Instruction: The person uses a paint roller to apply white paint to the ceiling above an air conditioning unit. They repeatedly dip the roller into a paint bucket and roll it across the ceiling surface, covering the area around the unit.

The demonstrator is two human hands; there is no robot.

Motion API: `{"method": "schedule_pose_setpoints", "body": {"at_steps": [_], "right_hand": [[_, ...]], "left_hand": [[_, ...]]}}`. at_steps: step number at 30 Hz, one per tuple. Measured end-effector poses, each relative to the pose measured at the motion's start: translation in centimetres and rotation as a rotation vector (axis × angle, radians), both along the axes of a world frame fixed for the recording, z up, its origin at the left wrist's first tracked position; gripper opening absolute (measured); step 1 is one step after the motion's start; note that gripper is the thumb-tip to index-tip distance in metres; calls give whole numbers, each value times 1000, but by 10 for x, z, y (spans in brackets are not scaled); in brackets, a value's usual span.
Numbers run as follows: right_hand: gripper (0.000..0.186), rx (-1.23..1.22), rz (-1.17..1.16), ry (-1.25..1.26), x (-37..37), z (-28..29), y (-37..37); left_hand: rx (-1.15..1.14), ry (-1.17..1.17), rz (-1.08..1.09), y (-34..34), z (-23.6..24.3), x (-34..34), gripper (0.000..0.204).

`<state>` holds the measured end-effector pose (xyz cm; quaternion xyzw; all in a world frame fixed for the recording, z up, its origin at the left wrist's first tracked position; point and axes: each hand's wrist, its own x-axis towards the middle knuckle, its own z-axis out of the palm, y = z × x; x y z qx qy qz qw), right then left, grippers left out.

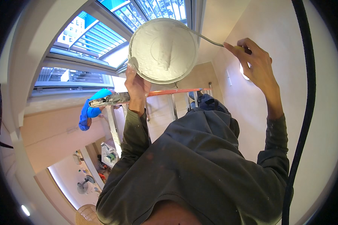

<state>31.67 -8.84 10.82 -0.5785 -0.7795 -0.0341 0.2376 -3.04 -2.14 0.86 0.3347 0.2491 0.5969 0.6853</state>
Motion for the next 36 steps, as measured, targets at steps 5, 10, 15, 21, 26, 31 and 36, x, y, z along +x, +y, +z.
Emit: {"method": "schedule_pose_setpoints", "body": {"at_steps": [5,10,15,21,26,31,36], "right_hand": [[54,28,25,9,16,9,-18],[51,21,-24,-39,17,15,-21],[60,97,52,-89,5,7,-4],[68,169,110,-195,-20,-1,18],[64,127,122,-280,-8,21,17],[60,149,208,-299,14,40,15],[64,148,334,-444,4,56,30]], "left_hand": [[-8,26,23,1,6,1,56],[50,-29,-15,2,-3,-2,54],[26,92,-15,0,-7,-2,54],[30,74,-82,-2,8,3,53],[-8,69,-145,0,-2,0,50],[-48,29,-167,1,-2,4,46],[-96,12,-179,2,-6,4,42]]}}
